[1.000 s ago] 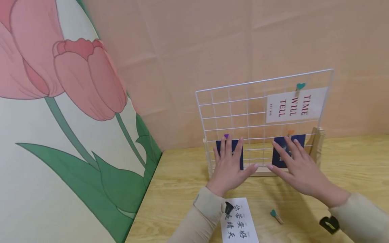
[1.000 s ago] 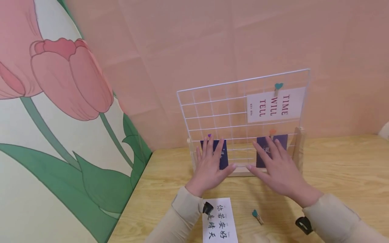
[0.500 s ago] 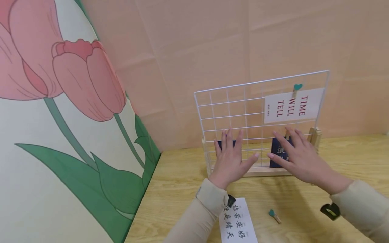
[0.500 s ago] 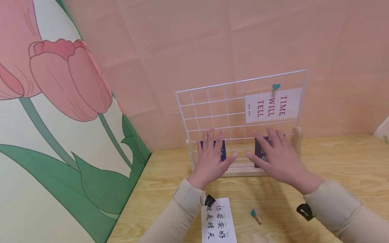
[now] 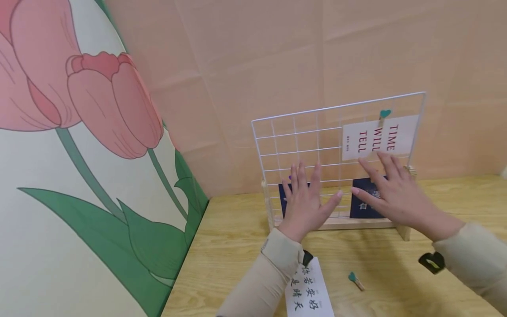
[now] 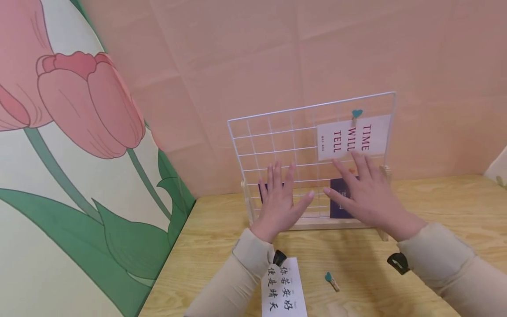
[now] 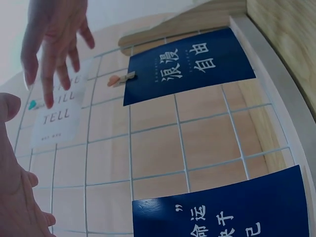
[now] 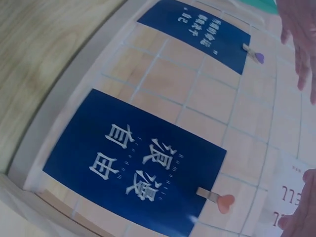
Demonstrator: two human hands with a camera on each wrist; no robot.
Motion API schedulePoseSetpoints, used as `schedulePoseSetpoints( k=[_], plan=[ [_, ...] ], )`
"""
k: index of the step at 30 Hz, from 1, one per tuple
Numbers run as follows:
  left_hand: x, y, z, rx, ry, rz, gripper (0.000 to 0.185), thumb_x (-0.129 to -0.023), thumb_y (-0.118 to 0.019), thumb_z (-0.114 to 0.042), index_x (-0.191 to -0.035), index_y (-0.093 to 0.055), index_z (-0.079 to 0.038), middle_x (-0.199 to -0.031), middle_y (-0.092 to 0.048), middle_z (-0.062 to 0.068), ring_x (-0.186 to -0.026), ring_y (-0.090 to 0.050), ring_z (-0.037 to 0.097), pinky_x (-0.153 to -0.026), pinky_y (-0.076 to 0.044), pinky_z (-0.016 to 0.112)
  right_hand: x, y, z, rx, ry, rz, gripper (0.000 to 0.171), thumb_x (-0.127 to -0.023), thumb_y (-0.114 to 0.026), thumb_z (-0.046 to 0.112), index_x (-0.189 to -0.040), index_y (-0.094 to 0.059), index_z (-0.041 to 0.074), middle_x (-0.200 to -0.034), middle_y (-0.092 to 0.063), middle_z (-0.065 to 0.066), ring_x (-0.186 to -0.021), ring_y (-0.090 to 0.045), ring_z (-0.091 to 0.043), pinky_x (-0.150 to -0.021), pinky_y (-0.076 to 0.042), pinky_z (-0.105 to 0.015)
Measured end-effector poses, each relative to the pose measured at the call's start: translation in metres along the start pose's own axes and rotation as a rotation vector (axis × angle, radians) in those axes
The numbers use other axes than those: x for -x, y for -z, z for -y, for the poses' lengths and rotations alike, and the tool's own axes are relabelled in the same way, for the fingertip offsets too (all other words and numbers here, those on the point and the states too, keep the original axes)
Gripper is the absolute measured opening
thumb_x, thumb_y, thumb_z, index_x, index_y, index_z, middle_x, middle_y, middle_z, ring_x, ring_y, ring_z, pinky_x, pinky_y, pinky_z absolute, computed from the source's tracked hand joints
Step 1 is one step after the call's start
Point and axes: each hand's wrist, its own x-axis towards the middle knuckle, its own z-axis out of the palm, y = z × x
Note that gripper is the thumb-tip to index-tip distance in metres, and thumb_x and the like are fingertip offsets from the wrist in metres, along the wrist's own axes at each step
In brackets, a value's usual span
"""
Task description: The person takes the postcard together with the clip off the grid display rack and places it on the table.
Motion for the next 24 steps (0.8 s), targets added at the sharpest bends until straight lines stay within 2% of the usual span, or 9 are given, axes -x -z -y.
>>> schedulePoseSetpoints(
  k=[4,12,17,21,24],
  plan=[
    [-0.003,0.003,-0.002,-0.024,0.001,-0.004,0.086,-0.102,-0.036,-0.07,-0.167,0.002,-0.028,-0.171,0.015,0.009,-0.153,0.024,0.026,-0.12,0.0,0.065,-0.006,0.008,0.001,-0.02,-0.032,0.017,0.084,-0.101,-0.061,0.051,-0.164,-0.021,0.012,-0.165,-0.004,-0.033,-0.148,-0.003,-0.059,-0.099,-0.017,-0.087],
    [-0.007,0.007,-0.01,-0.041,0.02,0.025,0.088,-0.101,-0.035,-0.072,-0.166,0.007,-0.031,-0.172,0.01,0.009,-0.155,0.019,0.026,-0.121,-0.001,0.062,-0.013,0.021,-0.003,-0.029,-0.045,0.023,0.084,-0.102,-0.058,0.05,-0.165,-0.018,0.012,-0.166,0.002,-0.033,-0.149,0.0,-0.058,-0.105,-0.013,-0.083],
    [-0.015,0.006,-0.017,-0.009,0.009,0.036,0.087,-0.101,-0.036,-0.071,-0.167,0.003,-0.03,-0.172,0.003,0.009,-0.156,0.012,0.026,-0.121,-0.005,0.062,-0.024,0.033,-0.006,-0.027,-0.061,-0.013,0.083,-0.102,-0.058,0.048,-0.165,-0.018,0.01,-0.165,0.002,-0.033,-0.146,-0.002,-0.062,-0.108,-0.009,-0.081],
    [-0.021,0.005,-0.022,-0.019,0.004,0.045,0.086,-0.101,-0.038,-0.07,-0.167,-0.001,-0.029,-0.173,0.0,0.008,-0.157,0.007,0.025,-0.121,-0.011,0.061,-0.035,0.044,-0.006,-0.021,-0.08,-0.025,0.081,-0.103,-0.056,0.049,-0.164,-0.019,0.009,-0.165,0.002,-0.034,-0.144,-0.004,-0.065,-0.109,-0.009,-0.081],
    [-0.024,0.006,-0.025,-0.015,-0.008,0.059,0.085,-0.102,-0.04,-0.067,-0.167,-0.001,-0.03,-0.173,-0.001,0.007,-0.157,0.002,0.024,-0.122,-0.014,0.056,-0.042,0.052,-0.008,-0.008,-0.081,-0.028,0.08,-0.104,-0.055,0.048,-0.163,-0.02,0.007,-0.163,0.0,-0.036,-0.14,-0.009,-0.069,-0.107,-0.013,-0.082]
  ],
)
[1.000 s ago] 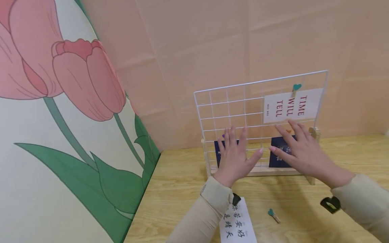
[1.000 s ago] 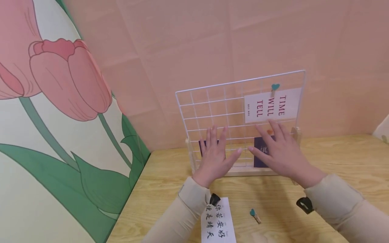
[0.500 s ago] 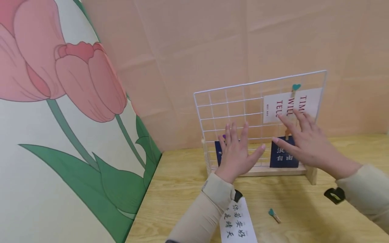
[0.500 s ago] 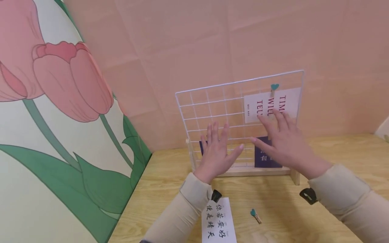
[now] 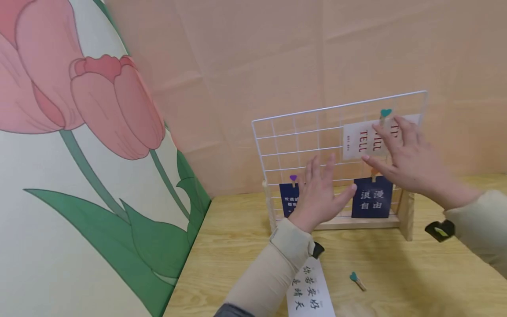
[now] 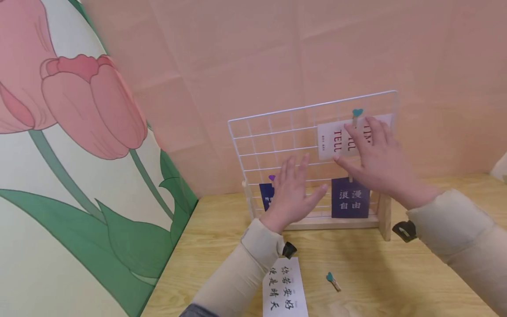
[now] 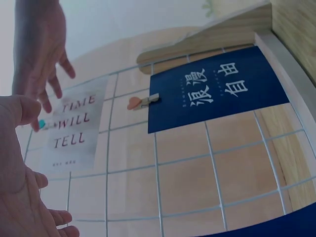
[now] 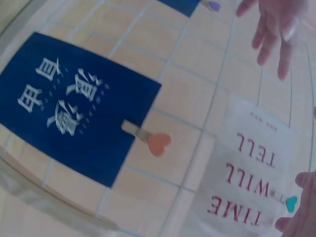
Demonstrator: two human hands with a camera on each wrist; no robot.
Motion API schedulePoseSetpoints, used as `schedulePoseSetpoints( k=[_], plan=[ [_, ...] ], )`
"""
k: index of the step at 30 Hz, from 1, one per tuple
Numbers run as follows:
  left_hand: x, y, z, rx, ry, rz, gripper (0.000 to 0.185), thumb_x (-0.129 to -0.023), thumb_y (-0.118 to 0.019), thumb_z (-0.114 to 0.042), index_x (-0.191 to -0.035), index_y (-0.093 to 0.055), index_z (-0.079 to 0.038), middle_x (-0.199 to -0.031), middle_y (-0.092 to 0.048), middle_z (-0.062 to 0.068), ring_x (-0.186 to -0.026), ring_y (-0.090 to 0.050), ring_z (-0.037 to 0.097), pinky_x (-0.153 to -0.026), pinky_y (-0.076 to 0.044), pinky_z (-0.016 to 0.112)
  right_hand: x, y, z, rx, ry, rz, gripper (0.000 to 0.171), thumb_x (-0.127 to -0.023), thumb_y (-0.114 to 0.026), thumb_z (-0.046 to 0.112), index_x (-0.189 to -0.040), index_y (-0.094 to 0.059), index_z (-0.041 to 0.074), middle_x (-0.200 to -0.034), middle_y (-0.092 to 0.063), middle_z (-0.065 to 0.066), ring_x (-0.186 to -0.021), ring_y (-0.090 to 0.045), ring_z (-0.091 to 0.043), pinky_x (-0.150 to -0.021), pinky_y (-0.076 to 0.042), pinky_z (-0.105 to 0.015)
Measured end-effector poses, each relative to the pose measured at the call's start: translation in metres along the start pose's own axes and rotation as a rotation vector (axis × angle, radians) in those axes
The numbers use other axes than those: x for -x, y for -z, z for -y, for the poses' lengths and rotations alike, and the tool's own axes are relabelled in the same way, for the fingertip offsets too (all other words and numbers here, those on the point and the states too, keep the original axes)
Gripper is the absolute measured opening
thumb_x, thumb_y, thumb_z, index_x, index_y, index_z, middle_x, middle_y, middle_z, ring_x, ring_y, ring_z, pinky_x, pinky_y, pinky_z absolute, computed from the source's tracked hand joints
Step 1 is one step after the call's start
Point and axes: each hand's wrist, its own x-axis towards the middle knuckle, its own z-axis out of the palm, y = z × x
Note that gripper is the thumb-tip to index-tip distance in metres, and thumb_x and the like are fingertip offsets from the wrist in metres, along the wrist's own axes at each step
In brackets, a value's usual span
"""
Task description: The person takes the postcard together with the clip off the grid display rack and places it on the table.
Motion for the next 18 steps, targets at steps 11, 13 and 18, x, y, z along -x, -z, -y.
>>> schedulePoseSetpoints(
  k=[11,13,18],
  plan=[
    [-0.011,0.003,-0.014,0.005,-0.021,0.076,0.084,-0.103,-0.041,-0.064,-0.166,0.004,-0.031,-0.171,-0.009,0.007,-0.157,-0.007,0.023,-0.123,-0.018,0.045,-0.016,0.02,-0.008,-0.009,-0.042,0.05,0.082,-0.107,-0.044,0.053,-0.165,-0.009,0.008,-0.165,0.008,-0.034,-0.147,0.005,-0.062,-0.113,0.001,-0.076],
    [-0.012,0.002,-0.016,-0.001,-0.013,0.092,0.084,-0.103,-0.041,-0.064,-0.166,0.004,-0.032,-0.171,-0.011,0.007,-0.157,-0.009,0.024,-0.123,-0.019,0.044,-0.018,0.022,-0.009,-0.003,-0.041,0.049,0.081,-0.107,-0.043,0.053,-0.165,-0.009,0.008,-0.164,0.007,-0.035,-0.147,0.005,-0.061,-0.114,0.002,-0.074],
    [-0.014,0.001,-0.019,0.005,-0.02,0.106,0.082,-0.103,-0.042,-0.064,-0.166,0.003,-0.034,-0.171,-0.012,0.002,-0.156,-0.012,0.022,-0.123,-0.02,0.043,-0.022,0.026,-0.01,-0.021,-0.048,0.033,0.077,-0.107,-0.043,0.05,-0.164,-0.014,0.007,-0.164,0.005,-0.035,-0.143,-0.004,-0.067,-0.111,-0.004,-0.078]
  ],
)
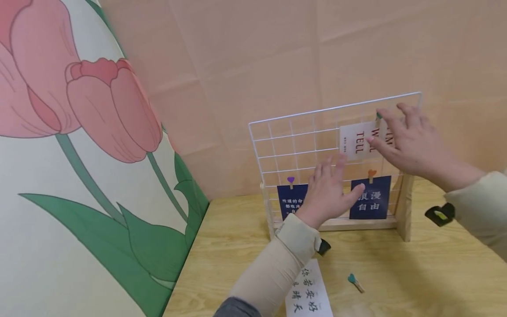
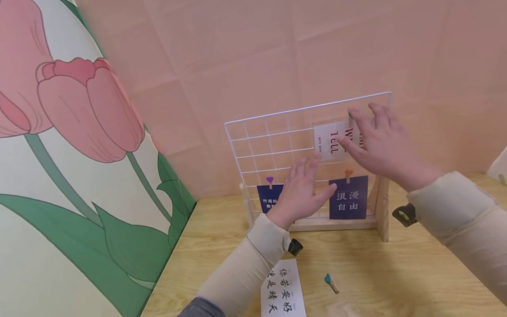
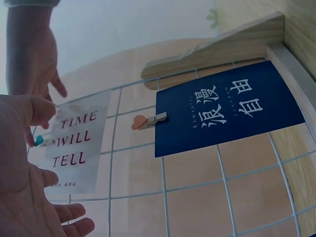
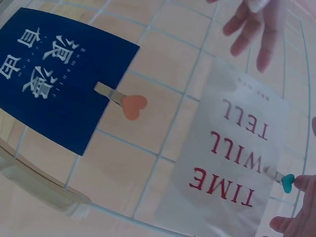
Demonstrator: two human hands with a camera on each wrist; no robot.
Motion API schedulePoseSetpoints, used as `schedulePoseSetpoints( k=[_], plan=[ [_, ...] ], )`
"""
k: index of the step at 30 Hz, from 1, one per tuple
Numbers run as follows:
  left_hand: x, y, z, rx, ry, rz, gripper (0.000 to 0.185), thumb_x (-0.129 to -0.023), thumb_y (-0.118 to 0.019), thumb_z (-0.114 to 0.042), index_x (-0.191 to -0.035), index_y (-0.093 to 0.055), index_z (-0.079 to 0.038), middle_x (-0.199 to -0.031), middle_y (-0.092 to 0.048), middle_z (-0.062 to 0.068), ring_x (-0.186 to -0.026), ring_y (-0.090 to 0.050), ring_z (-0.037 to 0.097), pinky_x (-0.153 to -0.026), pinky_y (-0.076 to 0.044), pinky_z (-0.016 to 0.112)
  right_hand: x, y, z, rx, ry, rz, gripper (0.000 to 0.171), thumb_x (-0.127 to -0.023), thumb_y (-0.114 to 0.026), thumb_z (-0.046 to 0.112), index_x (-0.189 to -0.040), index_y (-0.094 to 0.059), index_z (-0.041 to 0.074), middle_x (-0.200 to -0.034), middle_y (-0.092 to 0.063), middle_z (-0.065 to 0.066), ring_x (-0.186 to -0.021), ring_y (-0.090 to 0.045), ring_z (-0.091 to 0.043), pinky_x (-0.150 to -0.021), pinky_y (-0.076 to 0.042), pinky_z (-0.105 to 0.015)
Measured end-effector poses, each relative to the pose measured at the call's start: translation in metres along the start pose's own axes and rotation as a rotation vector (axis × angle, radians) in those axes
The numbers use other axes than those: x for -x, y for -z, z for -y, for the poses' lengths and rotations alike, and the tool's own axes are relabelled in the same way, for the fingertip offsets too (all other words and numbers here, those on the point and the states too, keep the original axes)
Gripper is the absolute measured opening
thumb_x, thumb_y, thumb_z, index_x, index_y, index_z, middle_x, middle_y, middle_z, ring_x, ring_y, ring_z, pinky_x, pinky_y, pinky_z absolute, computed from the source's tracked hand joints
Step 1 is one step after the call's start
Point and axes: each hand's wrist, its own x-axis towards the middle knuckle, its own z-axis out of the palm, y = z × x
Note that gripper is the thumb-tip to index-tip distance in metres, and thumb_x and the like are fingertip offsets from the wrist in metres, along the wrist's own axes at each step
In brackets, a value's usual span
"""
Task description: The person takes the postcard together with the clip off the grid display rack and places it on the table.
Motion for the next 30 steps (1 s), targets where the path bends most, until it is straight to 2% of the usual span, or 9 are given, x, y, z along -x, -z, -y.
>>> schedulePoseSetpoints(
  k=[6,13,15,21,26,30],
  plan=[
    [-0.004,-0.005,-0.004,0.007,-0.017,-0.008,0.081,-0.104,-0.043,-0.062,-0.166,0.0,-0.035,-0.171,-0.013,-0.002,-0.155,-0.015,0.019,-0.122,-0.022,0.042,-0.003,0.005,-0.001,0.003,0.0,-0.005,0.071,-0.109,-0.04,0.046,-0.163,-0.018,0.006,-0.163,0.002,-0.037,-0.14,-0.006,-0.07,-0.11,-0.006,-0.08],
    [-0.006,-0.006,-0.006,0.043,-0.014,-0.018,0.08,-0.104,-0.046,-0.058,-0.167,-0.003,-0.031,-0.17,-0.014,0.001,-0.154,-0.017,0.019,-0.121,-0.023,0.041,-0.007,0.01,-0.001,0.034,0.015,0.003,0.066,-0.11,-0.039,0.04,-0.161,-0.021,0.003,-0.161,-0.004,-0.041,-0.141,-0.008,-0.068,-0.111,-0.007,-0.078],
    [-0.006,-0.007,-0.006,0.131,-0.02,-0.018,0.079,-0.105,-0.048,-0.054,-0.167,-0.007,-0.028,-0.17,-0.014,0.003,-0.153,-0.021,0.019,-0.12,-0.026,0.041,-0.008,0.011,0.0,0.042,0.017,-0.003,0.065,-0.11,-0.039,0.039,-0.16,-0.022,0.002,-0.16,-0.007,-0.042,-0.14,-0.01,-0.068,-0.111,-0.009,-0.078],
    [-0.005,-0.006,-0.007,0.491,-0.02,-0.007,0.074,-0.106,-0.056,-0.04,-0.166,-0.017,-0.022,-0.168,-0.018,0.0,-0.143,-0.039,0.018,-0.112,-0.039,0.038,-0.006,0.012,0.0,0.045,0.019,-0.012,0.063,-0.11,-0.039,0.036,-0.16,-0.023,0.001,-0.159,-0.01,-0.042,-0.14,-0.012,-0.068,-0.112,-0.009,-0.077],
    [-0.007,-0.006,-0.008,0.624,0.02,-0.04,0.072,-0.103,-0.064,-0.032,-0.164,-0.027,-0.021,-0.162,-0.027,0.001,-0.135,-0.047,0.015,-0.106,-0.044,0.031,-0.007,0.012,-0.001,0.039,0.049,-0.042,0.057,-0.109,-0.037,0.026,-0.158,-0.028,-0.001,-0.157,-0.017,-0.042,-0.14,-0.017,-0.066,-0.114,-0.01,-0.074],
    [-0.009,-0.008,-0.008,0.798,0.087,-0.083,0.068,-0.101,-0.067,-0.027,-0.16,-0.034,-0.021,-0.156,-0.034,-0.001,-0.135,-0.046,0.011,-0.097,-0.048,0.026,-0.012,0.014,0.001,0.065,0.088,-0.06,0.052,-0.109,-0.036,0.023,-0.154,-0.036,-0.004,-0.153,-0.025,-0.043,-0.141,-0.022,-0.061,-0.117,-0.011,-0.07]
  ],
)
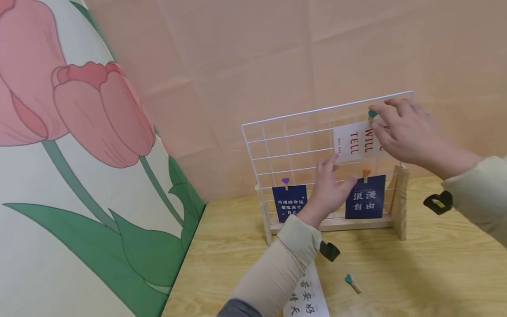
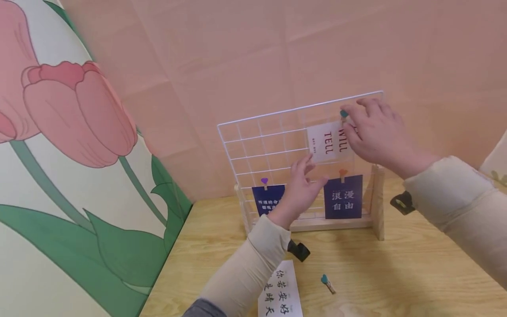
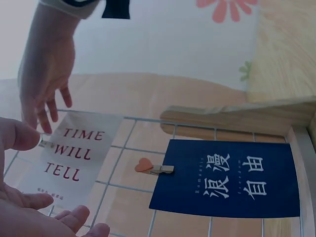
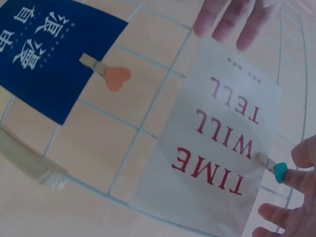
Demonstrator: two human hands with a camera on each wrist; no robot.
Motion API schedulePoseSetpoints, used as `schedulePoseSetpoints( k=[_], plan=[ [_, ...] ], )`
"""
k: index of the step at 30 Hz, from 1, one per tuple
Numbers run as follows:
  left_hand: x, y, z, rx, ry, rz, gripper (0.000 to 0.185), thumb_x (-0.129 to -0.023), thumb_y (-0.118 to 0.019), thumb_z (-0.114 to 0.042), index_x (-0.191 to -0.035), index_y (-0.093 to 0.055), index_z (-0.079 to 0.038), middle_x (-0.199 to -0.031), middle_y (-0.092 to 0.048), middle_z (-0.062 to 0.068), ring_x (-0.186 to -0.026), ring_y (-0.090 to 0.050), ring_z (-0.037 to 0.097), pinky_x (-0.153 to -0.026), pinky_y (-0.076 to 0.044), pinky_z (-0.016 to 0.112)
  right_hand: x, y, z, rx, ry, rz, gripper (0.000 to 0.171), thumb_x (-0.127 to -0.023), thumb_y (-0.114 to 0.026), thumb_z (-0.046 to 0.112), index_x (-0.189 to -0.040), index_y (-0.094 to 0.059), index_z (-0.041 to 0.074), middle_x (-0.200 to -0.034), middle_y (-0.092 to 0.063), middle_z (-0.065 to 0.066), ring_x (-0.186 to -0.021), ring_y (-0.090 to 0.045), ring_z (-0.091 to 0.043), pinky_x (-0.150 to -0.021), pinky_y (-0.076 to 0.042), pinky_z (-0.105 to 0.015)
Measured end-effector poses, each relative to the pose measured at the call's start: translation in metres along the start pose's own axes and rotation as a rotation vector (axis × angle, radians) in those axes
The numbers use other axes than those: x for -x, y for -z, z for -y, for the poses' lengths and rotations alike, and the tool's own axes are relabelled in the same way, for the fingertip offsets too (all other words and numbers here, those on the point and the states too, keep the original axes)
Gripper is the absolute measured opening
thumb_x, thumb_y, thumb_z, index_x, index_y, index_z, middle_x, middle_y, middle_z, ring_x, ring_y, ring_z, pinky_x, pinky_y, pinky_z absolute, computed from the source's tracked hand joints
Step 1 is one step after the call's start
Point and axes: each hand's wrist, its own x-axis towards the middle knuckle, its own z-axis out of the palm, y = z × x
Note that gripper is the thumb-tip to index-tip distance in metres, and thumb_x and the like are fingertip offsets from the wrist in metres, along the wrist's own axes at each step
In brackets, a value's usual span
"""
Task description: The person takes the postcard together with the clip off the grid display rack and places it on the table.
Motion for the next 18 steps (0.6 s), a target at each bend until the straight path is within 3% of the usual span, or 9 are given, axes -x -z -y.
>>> schedulePoseSetpoints(
  k=[4,9,15,18],
  plan=[
    [-0.001,-0.002,-0.003,0.122,0.046,-0.023,0.065,-0.101,-0.068,-0.026,-0.158,-0.038,-0.022,-0.154,-0.037,-0.005,-0.138,-0.042,0.012,-0.101,-0.047,0.031,-0.005,0.004,0.0,0.037,0.008,0.011,0.049,-0.109,-0.037,0.024,-0.15,-0.043,-0.004,-0.15,-0.031,-0.043,-0.14,-0.023,-0.061,-0.115,-0.014,-0.072],
    [-0.004,-0.001,-0.004,0.142,0.047,-0.052,0.06,-0.1,-0.068,-0.023,-0.155,-0.043,-0.017,-0.151,-0.042,-0.004,-0.138,-0.045,0.012,-0.11,-0.041,0.034,-0.009,0.009,0.002,0.072,-0.014,0.048,0.048,-0.11,-0.038,0.025,-0.148,-0.045,-0.002,-0.146,-0.036,-0.042,-0.136,-0.025,-0.066,-0.105,-0.019,-0.081],
    [-0.013,0.012,0.002,0.241,0.029,-0.109,0.038,-0.101,-0.064,-0.011,-0.136,-0.048,-0.011,-0.129,-0.058,-0.002,-0.116,-0.058,0.007,-0.097,-0.048,0.024,-0.019,0.013,0.008,0.139,-0.043,0.147,0.051,-0.111,-0.035,0.028,-0.153,-0.043,0.0,-0.149,-0.039,-0.038,-0.135,-0.028,-0.065,-0.101,-0.023,-0.081],
    [-0.018,0.02,0.004,0.22,0.018,-0.15,0.032,-0.102,-0.062,-0.009,-0.131,-0.051,-0.007,-0.119,-0.062,-0.001,-0.107,-0.059,0.008,-0.092,-0.05,0.023,-0.025,0.011,0.012,0.154,-0.05,0.176,0.051,-0.111,-0.033,0.028,-0.153,-0.043,0.001,-0.151,-0.039,-0.035,-0.136,-0.029,-0.062,-0.102,-0.023,-0.08]
  ],
)
